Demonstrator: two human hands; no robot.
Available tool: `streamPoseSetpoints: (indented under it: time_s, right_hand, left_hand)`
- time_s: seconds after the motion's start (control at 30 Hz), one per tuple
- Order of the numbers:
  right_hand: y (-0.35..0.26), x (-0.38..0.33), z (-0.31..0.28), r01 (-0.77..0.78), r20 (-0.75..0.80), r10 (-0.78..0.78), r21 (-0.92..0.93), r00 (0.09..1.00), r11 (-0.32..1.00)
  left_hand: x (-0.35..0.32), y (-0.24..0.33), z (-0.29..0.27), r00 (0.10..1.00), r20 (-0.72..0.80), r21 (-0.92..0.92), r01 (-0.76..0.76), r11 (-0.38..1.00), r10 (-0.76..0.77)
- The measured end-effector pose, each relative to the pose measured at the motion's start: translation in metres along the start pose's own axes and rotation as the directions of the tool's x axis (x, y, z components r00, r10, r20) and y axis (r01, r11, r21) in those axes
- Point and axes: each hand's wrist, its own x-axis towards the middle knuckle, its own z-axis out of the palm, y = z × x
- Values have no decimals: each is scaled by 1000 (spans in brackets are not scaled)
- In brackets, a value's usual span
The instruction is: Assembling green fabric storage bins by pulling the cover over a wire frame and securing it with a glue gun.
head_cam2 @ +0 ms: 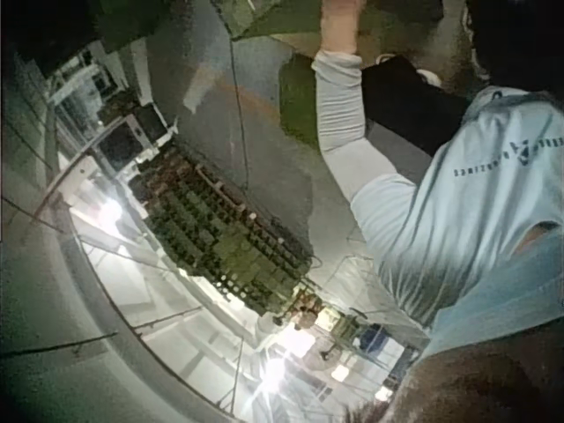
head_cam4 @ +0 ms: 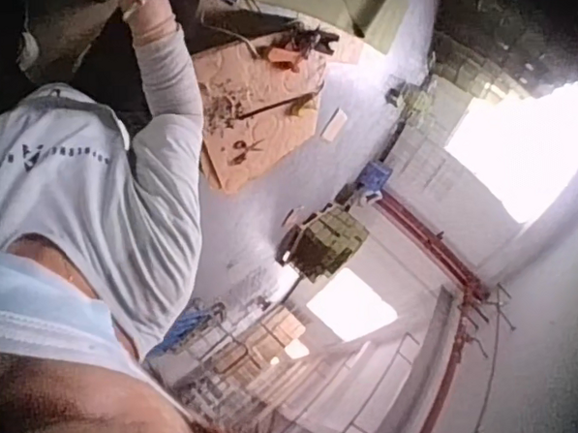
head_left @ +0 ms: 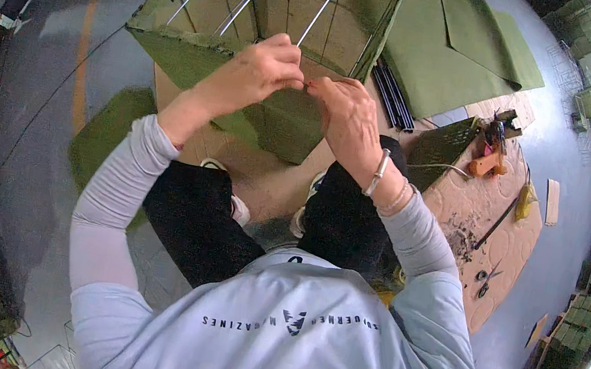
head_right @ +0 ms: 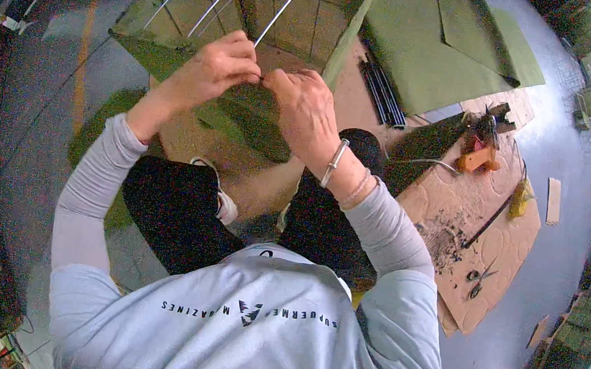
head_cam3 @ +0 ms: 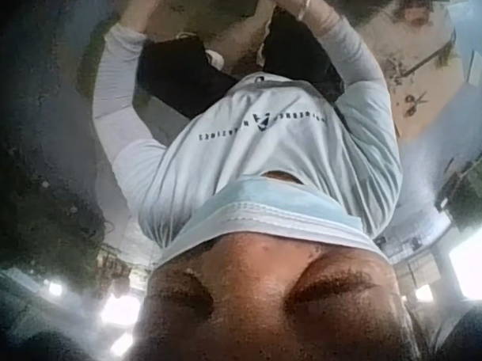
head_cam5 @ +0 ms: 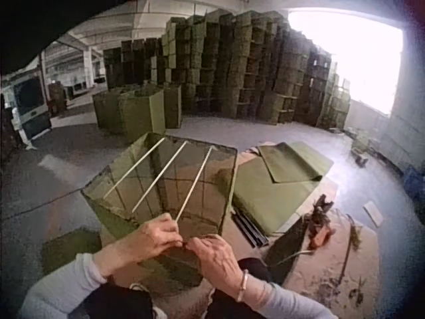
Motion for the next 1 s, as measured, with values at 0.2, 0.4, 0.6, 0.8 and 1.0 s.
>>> streamPoseSetpoints:
  time_s: [0.2, 0.4, 0.6, 0.8, 1.0]
  right_hand:
    - [1, 21, -9, -104, 173, 109, -41, 979, 994]
    - [29, 10, -14, 206, 47, -208, 48, 977, 977]
    - [88, -2, -58, 98, 334, -41, -157, 942, 983]
    - [50, -11, -29, 179, -89, -212, -285, 973, 942]
    - [50, -6, -26, 11, -86, -30, -212, 996, 977]
  left_hand:
    - [4, -15, -9, 985, 112, -142, 148, 979, -133]
    - [-39, -9, -17, 945, -273, 123, 219, 968, -179]
    - [-2, -3, 5, 974, -187, 146, 160, 976, -132]
    - [11, 13, 40, 959, -284, 166, 39, 985, 10]
    - [28, 5, 41, 967, -225, 26, 130, 991, -121]
